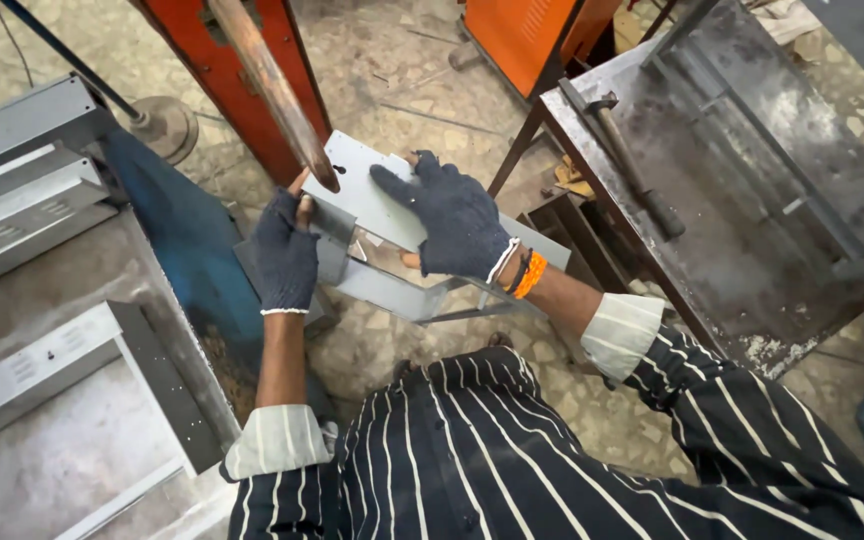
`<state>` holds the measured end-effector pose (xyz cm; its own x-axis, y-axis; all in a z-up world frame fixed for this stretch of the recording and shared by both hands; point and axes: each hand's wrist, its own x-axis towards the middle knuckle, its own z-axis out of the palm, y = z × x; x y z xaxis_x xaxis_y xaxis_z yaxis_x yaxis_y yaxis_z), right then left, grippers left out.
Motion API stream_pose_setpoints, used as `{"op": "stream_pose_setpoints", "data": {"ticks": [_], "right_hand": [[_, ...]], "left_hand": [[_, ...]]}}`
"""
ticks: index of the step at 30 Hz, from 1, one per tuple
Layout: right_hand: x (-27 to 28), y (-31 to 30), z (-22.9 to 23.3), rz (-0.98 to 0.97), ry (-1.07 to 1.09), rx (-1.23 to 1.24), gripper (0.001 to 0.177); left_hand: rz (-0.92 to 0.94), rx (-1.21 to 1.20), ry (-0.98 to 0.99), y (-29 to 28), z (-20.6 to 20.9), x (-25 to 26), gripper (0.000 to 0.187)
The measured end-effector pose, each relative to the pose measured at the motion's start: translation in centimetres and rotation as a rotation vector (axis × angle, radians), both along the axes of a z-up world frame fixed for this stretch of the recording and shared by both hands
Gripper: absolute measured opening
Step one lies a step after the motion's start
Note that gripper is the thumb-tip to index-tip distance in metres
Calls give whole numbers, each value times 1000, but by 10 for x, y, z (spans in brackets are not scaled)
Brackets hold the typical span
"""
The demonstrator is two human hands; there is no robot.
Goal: The person picks up a painted sheet-metal panel and aligns it with a matching frame part, then uses a hand tool to punch or fasten the panels together. They hammer the joint, reposition the assembly, work it in a bench-mounted press, and finally lift the joined frame onto the workbench.
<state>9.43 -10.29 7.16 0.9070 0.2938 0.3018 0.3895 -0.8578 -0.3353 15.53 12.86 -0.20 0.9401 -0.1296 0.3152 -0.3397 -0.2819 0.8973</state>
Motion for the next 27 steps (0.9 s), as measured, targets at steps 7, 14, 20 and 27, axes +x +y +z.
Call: {"op": "stream_pose_setpoints", "data": {"ticks": [7,14,20,27], "right_hand": [[0,4,6,-31,66,-16,100],[-2,3,-1,-16,14,-29,101],[0,4,-3,-16,-1,-32,100],[0,6,-4,-12,-40,-20,96]], "left_hand": [[47,-85,6,-8,1,-1,34],[80,-12,41,-6,-4,-1,34],[19,-87,-10,-3,-6,-2,33],[9,-245,33,-10,-5,-2,37]]}}
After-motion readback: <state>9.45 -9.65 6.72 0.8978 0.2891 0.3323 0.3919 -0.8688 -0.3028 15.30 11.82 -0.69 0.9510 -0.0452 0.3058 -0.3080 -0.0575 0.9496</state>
